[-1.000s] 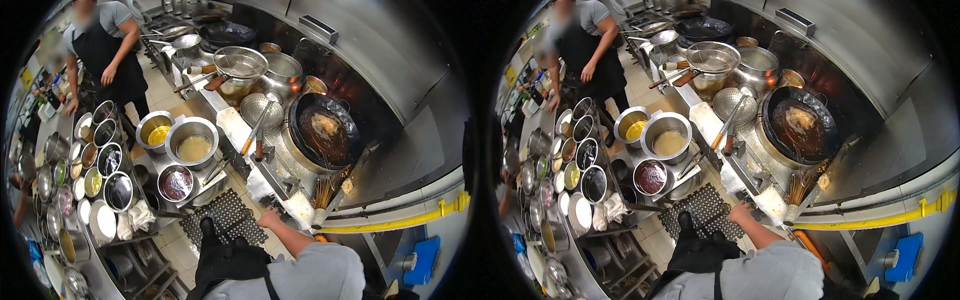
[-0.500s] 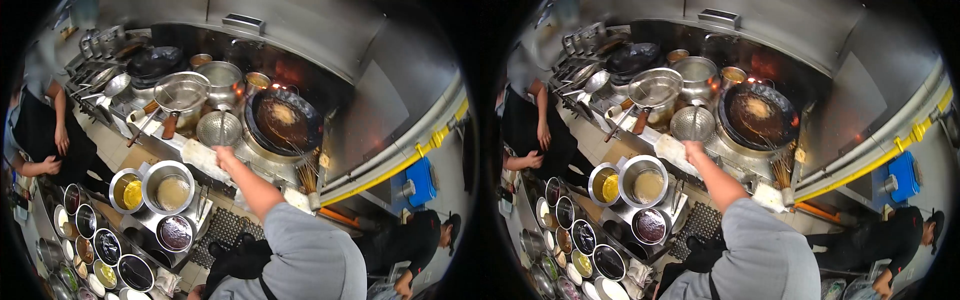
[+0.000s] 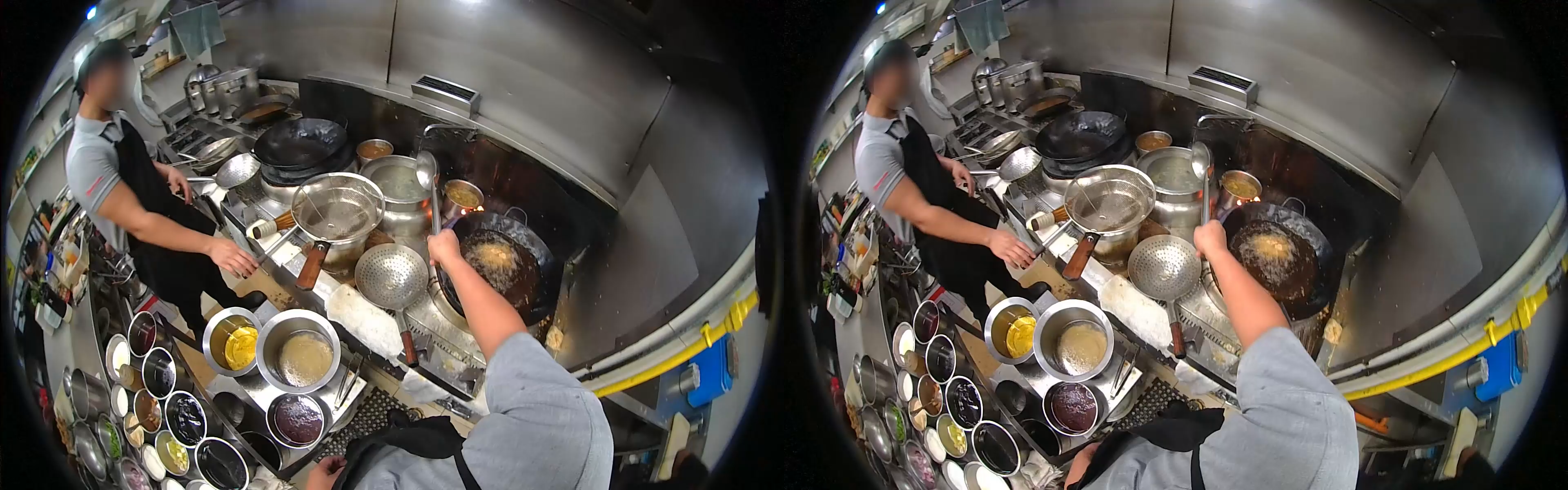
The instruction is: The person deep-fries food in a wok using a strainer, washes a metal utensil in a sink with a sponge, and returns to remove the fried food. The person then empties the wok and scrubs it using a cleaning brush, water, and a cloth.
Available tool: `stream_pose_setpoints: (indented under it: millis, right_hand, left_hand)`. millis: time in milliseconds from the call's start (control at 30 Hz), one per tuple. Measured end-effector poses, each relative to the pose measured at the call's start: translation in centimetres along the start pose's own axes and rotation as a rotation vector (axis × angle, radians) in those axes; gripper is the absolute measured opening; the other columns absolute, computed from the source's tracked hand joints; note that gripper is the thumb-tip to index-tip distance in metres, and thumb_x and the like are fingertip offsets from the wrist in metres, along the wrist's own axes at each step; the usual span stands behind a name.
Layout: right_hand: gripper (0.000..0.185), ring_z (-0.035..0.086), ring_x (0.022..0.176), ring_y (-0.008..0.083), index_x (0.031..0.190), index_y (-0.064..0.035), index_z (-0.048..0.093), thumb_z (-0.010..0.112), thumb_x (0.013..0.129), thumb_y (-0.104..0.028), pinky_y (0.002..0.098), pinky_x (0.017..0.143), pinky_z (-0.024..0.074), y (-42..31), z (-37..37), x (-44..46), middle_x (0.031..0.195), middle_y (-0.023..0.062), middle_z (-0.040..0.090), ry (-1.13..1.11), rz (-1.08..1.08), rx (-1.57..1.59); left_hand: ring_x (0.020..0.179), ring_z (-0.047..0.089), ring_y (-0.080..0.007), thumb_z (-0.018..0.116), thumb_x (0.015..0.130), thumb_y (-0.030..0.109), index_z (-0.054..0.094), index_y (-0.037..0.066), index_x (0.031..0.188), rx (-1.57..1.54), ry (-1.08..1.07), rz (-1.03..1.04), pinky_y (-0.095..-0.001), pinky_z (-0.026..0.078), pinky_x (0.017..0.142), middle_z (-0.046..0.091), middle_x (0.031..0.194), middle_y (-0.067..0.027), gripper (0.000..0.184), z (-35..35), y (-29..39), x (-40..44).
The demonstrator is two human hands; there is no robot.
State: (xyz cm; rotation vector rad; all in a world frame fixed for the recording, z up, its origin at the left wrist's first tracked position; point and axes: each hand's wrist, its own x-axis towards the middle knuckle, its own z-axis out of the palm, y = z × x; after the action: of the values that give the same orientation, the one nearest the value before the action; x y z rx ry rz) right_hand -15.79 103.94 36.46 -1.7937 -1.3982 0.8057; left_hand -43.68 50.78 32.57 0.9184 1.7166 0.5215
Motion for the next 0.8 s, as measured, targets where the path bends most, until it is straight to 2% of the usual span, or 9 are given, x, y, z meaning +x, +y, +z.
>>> stream_pose_setpoints:
  millis: [167,233,267,400,500,567,667,733,800]
  right_hand:
    - [0.015,0.049,0.037,0.0167,0.07,0.0017,0.054,0.052,0.083,-0.006,0.0287,0.034,0.0432,-0.7,2.9,9.3,0.057,0.0075,0.054,-0.348,-0.109,-0.24]
    - [0.022,0.046,0.037,0.0092,0.065,-0.0057,0.047,0.051,0.086,-0.006,0.0198,0.033,0.0395,-5.1,0.7,5.8,0.052,0.0006,0.047,-0.45,0.645,0.937]
    - [0.024,0.042,0.037,0.0043,0.065,-0.0095,0.04,0.05,0.088,-0.008,0.0146,0.033,0.0371,-6.0,-0.1,5.1,0.051,-0.0024,0.041,-0.515,0.696,1.102]
    - [0.02,0.042,0.038,0.005,0.071,-0.0071,0.04,0.048,0.088,-0.01,0.0156,0.033,0.0393,-6.5,-2.3,2.2,0.054,-0.0013,0.043,-0.627,0.708,1.299]
    - [0.017,0.042,0.038,0.0051,0.074,-0.0039,0.04,0.048,0.088,-0.008,0.0158,0.033,0.039,-7.0,-4.1,-0.9,0.054,-0.002,0.04,-0.635,0.698,1.369]
    - [0.013,0.041,0.039,0.0054,0.089,0.0044,0.04,0.048,0.087,-0.007,0.0163,0.033,0.0389,-7.1,-5.2,-2.9,0.054,-0.0025,0.037,-0.594,0.721,1.383]
    - [0.035,0.041,0.039,0.0059,0.113,0.0108,0.031,0.048,0.087,-0.005,0.0172,0.034,0.0394,-7.1,-6.4,-5.3,0.054,-0.0026,0.037,-0.642,0.726,1.441]
    - [0.032,0.04,0.04,0.0057,0.111,0.0086,0.033,0.048,0.086,-0.004,0.0169,0.034,0.0379,-6.9,-6.9,-7.0,0.054,-0.0034,0.036,-0.638,0.743,1.435]
    - [0.029,0.04,0.039,0.0059,0.109,0.0071,0.034,0.048,0.087,-0.005,0.0174,0.033,0.036,-6.5,-7.5,-9.0,0.054,-0.0035,0.037,-0.643,0.775,1.435]
  left_hand:
    - [0.086,0.058,-0.0116,0.066,0.08,0.012,0.059,-0.001,0.113,-0.287,-0.062,0.03,-0.0262,0.046,0.078,0.064,0.097,-0.0058,0.036,2.6,-6.7,3.3]
    - [0.085,0.058,-0.0114,0.066,0.08,0.012,0.058,-0.001,0.114,-0.272,-0.065,0.055,-0.026,0.046,0.077,0.064,0.097,-0.0056,0.037,2.1,-6.6,2.9]
    - [0.085,0.058,-0.0107,0.067,0.08,0.012,0.059,-0.001,0.113,-0.279,-0.052,0.046,-0.0251,0.046,0.077,0.064,0.096,-0.0048,0.037,1.9,-5.8,2.4]
    - [0.082,0.058,-0.009,0.067,0.08,0.013,0.06,-0.001,0.11,-0.122,-0.037,0.037,-0.0231,0.046,0.075,0.064,0.094,-0.0028,0.034,-0.1,-2.2,-0.5]
    - [0.082,0.058,-0.008,0.066,0.082,0.013,0.062,0.0,0.108,-0.199,-0.082,0.145,-0.0231,0.046,0.074,0.065,0.091,-0.0024,0.029,-1.5,-6.8,0.4]
    - [0.081,0.057,-0.0074,0.065,0.084,0.014,0.062,-0.001,0.106,-0.235,-0.103,0.167,-0.0235,0.046,0.073,0.065,0.088,-0.0026,0.027,-2.1,-8.6,0.7]
    - [0.08,0.058,-0.0078,0.064,0.084,0.011,0.063,-0.002,0.104,0.025,-0.087,0.187,-0.0237,0.046,0.072,0.066,0.087,-0.0035,0.024,-3.7,-7.2,-0.3]
    - [0.086,0.061,-0.0159,0.063,0.085,0.012,0.061,-0.002,0.112,0.069,-0.098,0.215,-0.028,0.048,0.078,0.067,0.097,-0.0121,0.031,-4.0,-6.8,-0.3]
    - [0.083,0.06,-0.0127,0.064,0.085,0.012,0.062,-0.003,0.107,-0.011,-0.118,0.214,-0.0265,0.048,0.075,0.067,0.092,-0.0086,0.027,-4.4,-7.5,0.2]
